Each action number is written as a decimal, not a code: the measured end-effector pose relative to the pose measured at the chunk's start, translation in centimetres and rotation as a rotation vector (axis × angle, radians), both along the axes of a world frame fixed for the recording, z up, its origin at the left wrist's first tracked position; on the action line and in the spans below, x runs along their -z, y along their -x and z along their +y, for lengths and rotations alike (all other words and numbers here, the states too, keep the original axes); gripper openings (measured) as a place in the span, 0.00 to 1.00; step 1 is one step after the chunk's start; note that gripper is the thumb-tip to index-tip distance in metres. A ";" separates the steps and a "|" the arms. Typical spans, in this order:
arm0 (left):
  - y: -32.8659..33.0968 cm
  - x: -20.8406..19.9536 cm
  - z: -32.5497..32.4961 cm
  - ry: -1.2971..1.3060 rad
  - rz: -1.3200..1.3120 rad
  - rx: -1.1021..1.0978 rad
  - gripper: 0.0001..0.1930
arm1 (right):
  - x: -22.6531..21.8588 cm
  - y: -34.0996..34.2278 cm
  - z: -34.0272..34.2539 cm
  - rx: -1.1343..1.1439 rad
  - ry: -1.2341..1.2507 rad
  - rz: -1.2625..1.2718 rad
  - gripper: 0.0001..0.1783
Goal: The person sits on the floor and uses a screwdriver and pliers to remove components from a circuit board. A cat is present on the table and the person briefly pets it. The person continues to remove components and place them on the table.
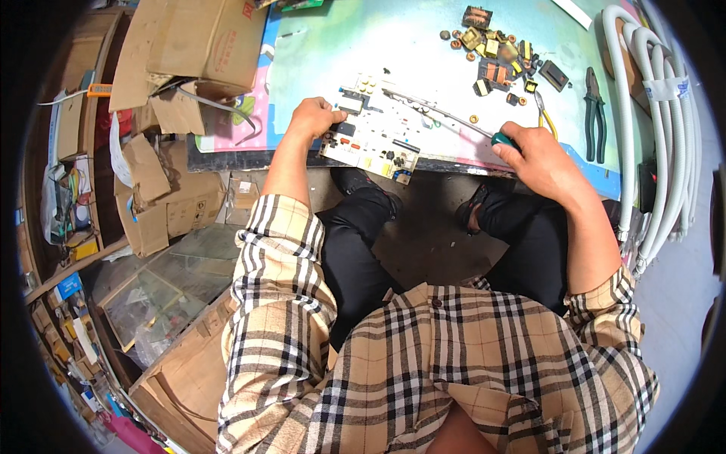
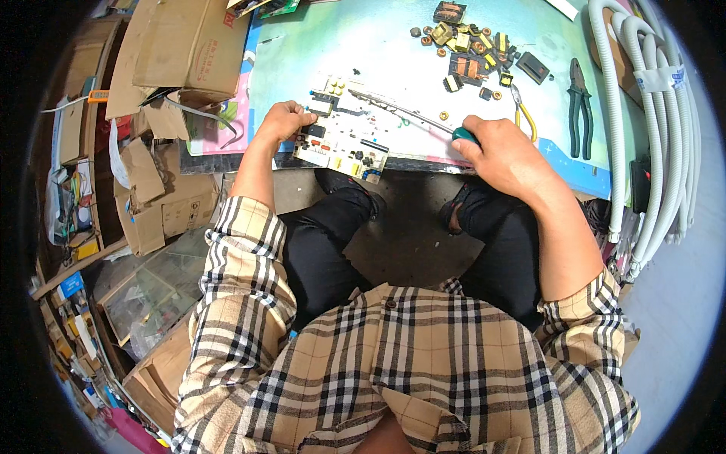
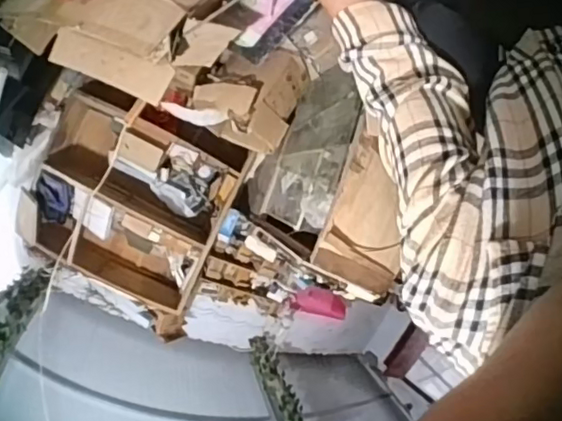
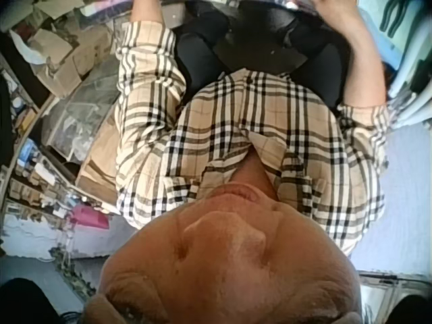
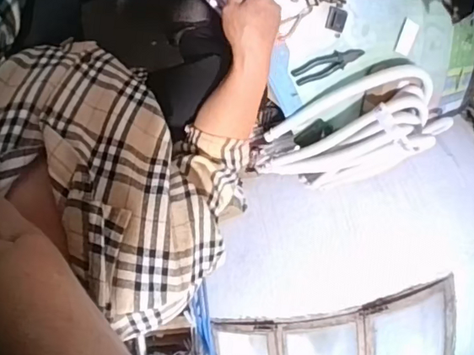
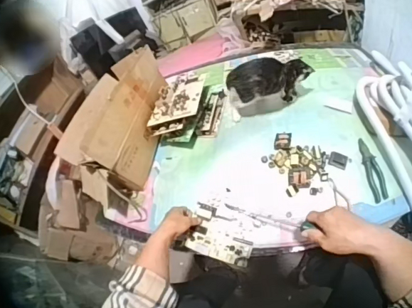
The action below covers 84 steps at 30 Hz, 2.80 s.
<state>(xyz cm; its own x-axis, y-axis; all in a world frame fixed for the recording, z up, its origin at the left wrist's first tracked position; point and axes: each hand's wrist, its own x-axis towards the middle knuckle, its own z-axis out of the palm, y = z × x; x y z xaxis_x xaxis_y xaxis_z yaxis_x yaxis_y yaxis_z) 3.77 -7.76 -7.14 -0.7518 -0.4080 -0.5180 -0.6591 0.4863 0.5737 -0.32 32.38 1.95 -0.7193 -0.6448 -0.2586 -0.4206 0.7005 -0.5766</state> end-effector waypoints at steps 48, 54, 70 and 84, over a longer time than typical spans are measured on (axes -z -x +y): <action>1.8 -1.8 3.6 0.543 0.042 0.253 0.33 | 6.5 0.7 -2.4 0.140 -0.186 0.236 0.13; 1.7 -1.5 6.3 0.548 -0.092 0.405 0.47 | 5.9 1.7 -1.5 0.140 -0.236 0.099 0.20; 2.5 -1.0 8.3 0.491 -0.194 0.372 0.65 | 10.4 11.1 13.0 1.031 -0.541 0.113 0.44; 1.8 -1.0 9.0 0.516 -0.197 0.382 0.66 | 9.4 11.3 14.5 0.885 0.293 -0.497 0.13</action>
<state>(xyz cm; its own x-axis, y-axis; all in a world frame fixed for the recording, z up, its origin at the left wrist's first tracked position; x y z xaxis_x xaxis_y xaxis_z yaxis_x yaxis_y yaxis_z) 2.02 1.22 -6.11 -0.8041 -0.3639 -0.4701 -0.4548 0.8858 0.0923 -11.59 46.88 -7.42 -0.8196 -0.0270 -0.5723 0.5019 0.4480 -0.7399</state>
